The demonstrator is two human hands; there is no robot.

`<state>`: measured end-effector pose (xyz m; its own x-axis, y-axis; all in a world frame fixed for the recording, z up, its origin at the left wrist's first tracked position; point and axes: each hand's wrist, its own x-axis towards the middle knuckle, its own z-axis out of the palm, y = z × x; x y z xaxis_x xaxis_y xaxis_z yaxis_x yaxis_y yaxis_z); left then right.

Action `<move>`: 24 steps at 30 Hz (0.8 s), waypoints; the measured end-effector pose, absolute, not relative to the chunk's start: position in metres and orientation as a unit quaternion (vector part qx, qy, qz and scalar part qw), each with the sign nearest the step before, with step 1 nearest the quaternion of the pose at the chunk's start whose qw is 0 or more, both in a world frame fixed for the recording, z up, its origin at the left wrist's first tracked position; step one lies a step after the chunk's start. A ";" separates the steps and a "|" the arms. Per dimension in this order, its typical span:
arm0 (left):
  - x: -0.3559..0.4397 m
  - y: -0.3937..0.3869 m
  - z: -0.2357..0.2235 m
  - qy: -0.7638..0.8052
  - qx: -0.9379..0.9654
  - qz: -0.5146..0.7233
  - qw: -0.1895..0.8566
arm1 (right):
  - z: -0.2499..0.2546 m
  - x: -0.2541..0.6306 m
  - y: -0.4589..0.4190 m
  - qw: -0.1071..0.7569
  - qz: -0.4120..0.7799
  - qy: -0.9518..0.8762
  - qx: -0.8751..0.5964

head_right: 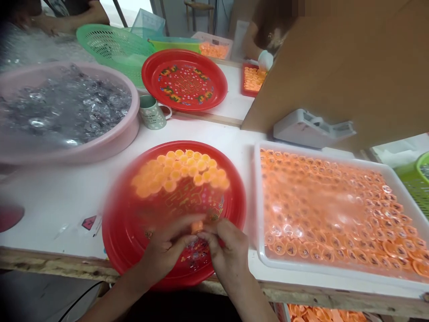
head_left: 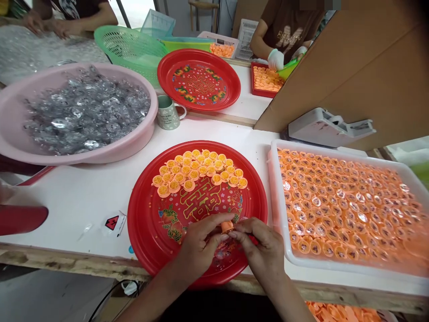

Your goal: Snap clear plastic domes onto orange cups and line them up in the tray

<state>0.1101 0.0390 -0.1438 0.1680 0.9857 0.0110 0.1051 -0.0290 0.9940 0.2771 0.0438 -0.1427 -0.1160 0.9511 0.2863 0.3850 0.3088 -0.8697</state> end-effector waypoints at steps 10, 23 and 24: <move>0.111 0.037 -0.147 0.463 0.475 0.497 0.560 | -0.145 0.270 0.039 0.465 0.357 -0.639 -0.498; 0.116 0.042 -0.148 0.496 0.342 0.487 0.633 | -0.158 0.267 0.040 0.404 0.354 -0.627 -0.565; 0.118 0.042 -0.150 0.506 0.337 0.491 0.625 | -0.161 0.266 0.040 0.398 0.352 -0.639 -0.556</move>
